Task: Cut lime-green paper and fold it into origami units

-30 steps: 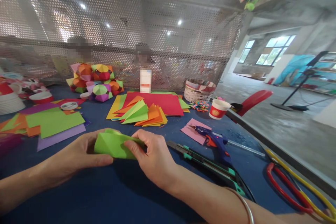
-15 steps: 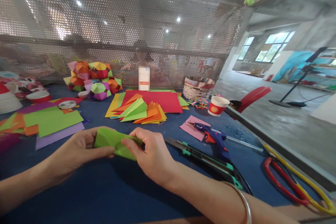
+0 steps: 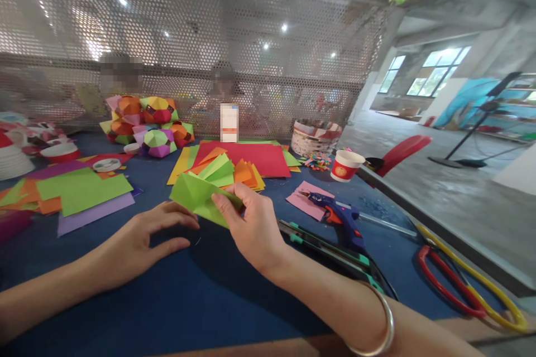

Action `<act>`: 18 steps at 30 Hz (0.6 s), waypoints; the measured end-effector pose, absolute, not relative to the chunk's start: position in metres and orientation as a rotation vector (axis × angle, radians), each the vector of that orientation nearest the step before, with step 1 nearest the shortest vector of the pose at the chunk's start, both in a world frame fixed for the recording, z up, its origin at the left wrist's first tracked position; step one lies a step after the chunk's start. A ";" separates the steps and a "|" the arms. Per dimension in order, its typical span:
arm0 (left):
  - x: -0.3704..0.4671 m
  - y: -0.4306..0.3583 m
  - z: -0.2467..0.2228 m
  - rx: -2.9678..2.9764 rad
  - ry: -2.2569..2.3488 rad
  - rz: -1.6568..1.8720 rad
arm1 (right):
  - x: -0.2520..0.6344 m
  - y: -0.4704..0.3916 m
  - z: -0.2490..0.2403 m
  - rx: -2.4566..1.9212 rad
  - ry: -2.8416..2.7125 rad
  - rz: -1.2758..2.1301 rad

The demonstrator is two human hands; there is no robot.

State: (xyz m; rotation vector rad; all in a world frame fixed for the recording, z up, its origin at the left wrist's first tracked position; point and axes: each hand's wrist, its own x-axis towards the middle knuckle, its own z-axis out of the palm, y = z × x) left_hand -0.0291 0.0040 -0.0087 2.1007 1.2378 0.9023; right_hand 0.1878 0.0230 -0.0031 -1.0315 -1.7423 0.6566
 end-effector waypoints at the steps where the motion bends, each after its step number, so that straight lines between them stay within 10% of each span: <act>1: -0.027 0.005 -0.010 2.136 1.243 0.876 | 0.188 0.023 -0.003 -1.032 -1.744 0.659; 18: -0.020 0.007 0.011 2.125 1.201 0.595 | 0.189 0.021 -0.004 -1.008 -1.814 0.633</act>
